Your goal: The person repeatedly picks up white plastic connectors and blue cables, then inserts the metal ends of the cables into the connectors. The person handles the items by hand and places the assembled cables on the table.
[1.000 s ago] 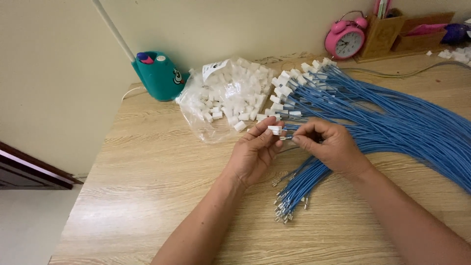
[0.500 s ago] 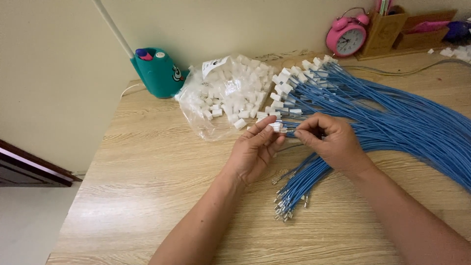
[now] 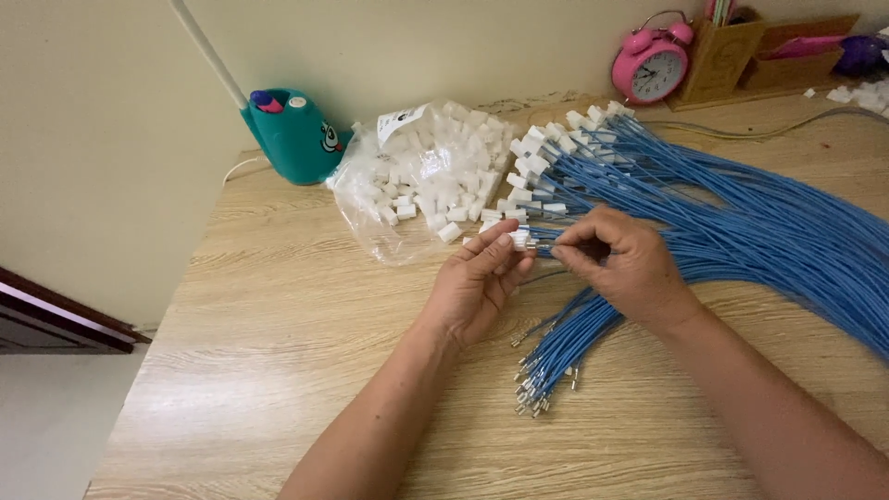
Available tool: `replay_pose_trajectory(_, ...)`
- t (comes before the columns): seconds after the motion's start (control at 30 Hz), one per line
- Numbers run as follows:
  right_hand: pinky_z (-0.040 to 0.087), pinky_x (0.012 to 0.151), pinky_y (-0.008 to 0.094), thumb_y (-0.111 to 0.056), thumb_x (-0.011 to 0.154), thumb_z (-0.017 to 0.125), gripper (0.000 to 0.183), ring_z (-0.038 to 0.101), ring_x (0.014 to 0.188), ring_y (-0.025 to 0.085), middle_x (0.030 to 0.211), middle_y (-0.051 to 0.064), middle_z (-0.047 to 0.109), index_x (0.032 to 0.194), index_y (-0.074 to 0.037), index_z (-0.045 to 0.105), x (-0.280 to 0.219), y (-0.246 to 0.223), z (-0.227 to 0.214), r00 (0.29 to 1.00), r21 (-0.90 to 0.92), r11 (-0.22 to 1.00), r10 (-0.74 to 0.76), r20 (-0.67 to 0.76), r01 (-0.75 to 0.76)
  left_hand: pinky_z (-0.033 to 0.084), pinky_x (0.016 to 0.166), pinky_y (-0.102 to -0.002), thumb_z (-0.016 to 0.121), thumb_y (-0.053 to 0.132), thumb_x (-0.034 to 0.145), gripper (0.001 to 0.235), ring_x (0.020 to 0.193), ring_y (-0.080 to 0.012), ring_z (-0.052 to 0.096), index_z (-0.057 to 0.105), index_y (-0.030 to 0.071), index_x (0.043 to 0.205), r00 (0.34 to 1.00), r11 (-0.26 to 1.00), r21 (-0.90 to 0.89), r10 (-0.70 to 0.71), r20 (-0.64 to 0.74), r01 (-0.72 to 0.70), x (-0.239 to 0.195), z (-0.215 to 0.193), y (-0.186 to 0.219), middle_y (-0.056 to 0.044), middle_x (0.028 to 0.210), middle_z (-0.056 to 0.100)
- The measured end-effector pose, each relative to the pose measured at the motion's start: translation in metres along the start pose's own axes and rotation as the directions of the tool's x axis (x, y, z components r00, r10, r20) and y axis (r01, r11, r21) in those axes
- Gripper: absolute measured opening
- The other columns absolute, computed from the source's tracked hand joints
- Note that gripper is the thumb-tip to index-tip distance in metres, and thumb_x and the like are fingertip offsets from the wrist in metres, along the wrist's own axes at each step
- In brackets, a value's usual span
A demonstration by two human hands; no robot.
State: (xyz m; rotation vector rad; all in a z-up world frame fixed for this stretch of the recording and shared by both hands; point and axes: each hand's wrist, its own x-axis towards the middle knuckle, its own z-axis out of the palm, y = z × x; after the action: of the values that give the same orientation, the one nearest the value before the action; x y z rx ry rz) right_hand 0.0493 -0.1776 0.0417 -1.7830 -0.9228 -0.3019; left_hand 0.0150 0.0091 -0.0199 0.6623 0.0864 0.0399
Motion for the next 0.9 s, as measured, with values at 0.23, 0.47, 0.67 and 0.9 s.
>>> replay_pose_trajectory(0.23, 0.048, 0.051, 0.028, 0.000, 0.080, 0.075, 0.010, 0.059, 0.059, 0.018, 0.069, 0.006, 0.063, 0.084, -0.008, 0.071, 0.003, -0.006, 0.000, 0.991, -0.091, 0.986, -0.137, -0.001, 0.137, 0.064, 0.079, -0.031, 0.066, 0.005, 0.090, 0.035, 0.087, -0.0287, 0.072, 0.059, -0.005, 0.123, 1.000, 0.999, 0.046, 0.012, -0.022, -0.011, -0.001, 0.002, 0.002, -0.020, 0.094, 0.069)
replay_pose_trajectory(0.47, 0.050, 0.050, 0.034, 0.002, 0.082, 0.071, 0.012, 0.058, 0.059, 0.025, 0.068, 0.005, 0.059, 0.082, -0.009, 0.067, 0.003, -0.011, 0.004, 0.918, -0.348, 0.857, -0.395, 0.029, 0.380, 0.064, 0.080, -0.034, 0.067, 0.003, 0.089, 0.032, 0.088, -0.0304, 0.071, 0.061, -0.004, 0.120, 0.999, 0.996, 0.093, 0.004, -0.040, -0.001, -0.004, 0.006, -0.005, -0.018, 0.094, 0.066)
replay_pose_trajectory(0.67, 0.052, 0.060, 0.033, -0.003, 0.079, 0.075, 0.015, 0.062, 0.067, 0.020, 0.073, -0.002, 0.061, 0.083, -0.015, 0.067, -0.002, 0.001, 0.009, 0.906, -0.424, 0.813, -0.421, 0.044, 0.399, 0.063, 0.083, -0.038, 0.066, 0.001, 0.089, 0.032, 0.090, -0.0309, 0.070, 0.063, -0.003, 0.120, 0.997, 0.984, 0.176, 0.020, -0.068, -0.008, -0.013, 0.013, -0.003, -0.015, 0.095, 0.061)
replay_pose_trajectory(0.9, 0.052, 0.060, 0.034, -0.002, 0.080, 0.073, 0.017, 0.062, 0.066, 0.020, 0.070, -0.005, 0.058, 0.079, -0.017, 0.064, -0.002, -0.003, 0.008, 0.924, -0.374, 0.850, -0.377, 0.061, 0.372, 0.064, 0.079, -0.038, 0.066, -0.002, 0.088, 0.030, 0.086, -0.0311, 0.070, 0.064, -0.005, 0.117, 0.996, 0.977, 0.209, 0.055, -0.074, -0.039, -0.016, 0.014, -0.003, -0.014, 0.092, 0.057)
